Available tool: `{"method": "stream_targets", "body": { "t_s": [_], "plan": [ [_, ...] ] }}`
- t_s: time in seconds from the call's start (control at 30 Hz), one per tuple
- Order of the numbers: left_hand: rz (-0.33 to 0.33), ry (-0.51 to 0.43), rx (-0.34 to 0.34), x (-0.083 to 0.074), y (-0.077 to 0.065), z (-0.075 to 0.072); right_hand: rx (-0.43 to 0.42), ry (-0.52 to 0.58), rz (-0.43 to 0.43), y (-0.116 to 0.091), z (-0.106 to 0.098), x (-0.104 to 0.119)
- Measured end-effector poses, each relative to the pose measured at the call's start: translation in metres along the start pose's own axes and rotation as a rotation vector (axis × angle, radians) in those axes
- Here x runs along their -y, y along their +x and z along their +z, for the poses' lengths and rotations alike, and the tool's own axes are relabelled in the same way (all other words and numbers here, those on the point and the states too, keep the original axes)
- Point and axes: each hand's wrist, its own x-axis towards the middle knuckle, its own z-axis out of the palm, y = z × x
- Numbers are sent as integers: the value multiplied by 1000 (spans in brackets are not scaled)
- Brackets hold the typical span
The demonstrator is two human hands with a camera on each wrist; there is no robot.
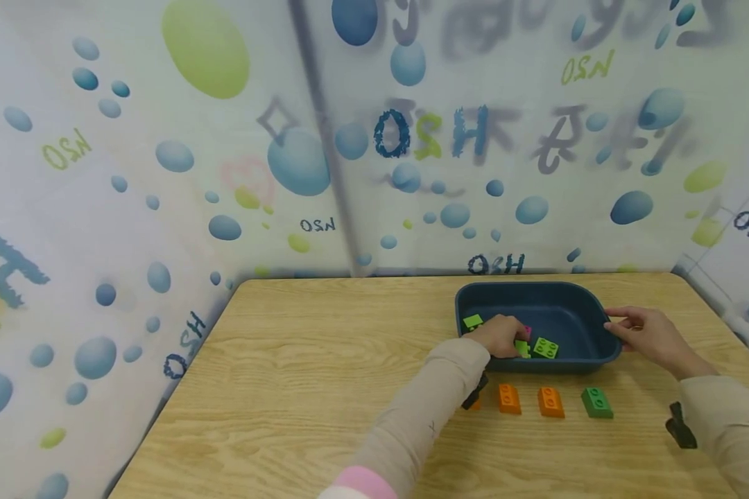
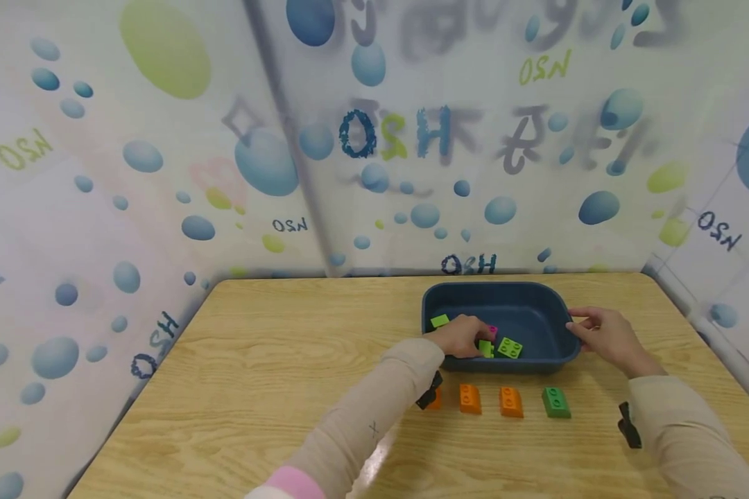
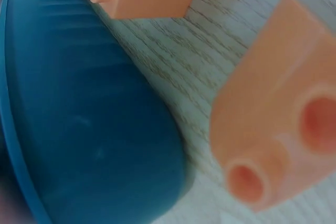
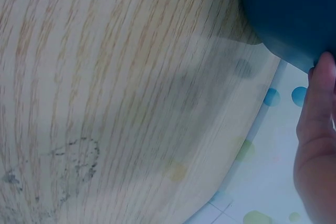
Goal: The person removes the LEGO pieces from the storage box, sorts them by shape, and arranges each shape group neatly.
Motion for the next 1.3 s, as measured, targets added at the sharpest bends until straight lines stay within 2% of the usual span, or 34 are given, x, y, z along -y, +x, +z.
{"method": "stream_targets", "body": {
  "t_s": [0.1,0.2,0.4,0.7,0.8,0.9,1.07,1.17,1.3],
  "plan": [
    [-13,11,6,0,0,0,-2,6,2,0,0,1],
    [5,18,1,1,1,-1,2,9,3,-1,1,2],
    [62,8,-68,11,1,-4,3,5,7,0,1,3],
    [128,-119,-156,19,-19,-17,-4,10,4,2,1,1],
    [166,-177,-163,15,-26,-18,2,9,1,0,0,0],
    [198,-180,-185,9,-35,-15,3,8,4,-1,0,1],
    [186,-151,-283,-5,-49,-9,-1,-10,3,-2,-1,0],
    [176,-176,-333,-14,-56,-7,-3,-22,2,-1,-1,0],
    [225,-204,-365,-24,-63,-3,-2,-27,6,-1,0,2]
  ]
}}
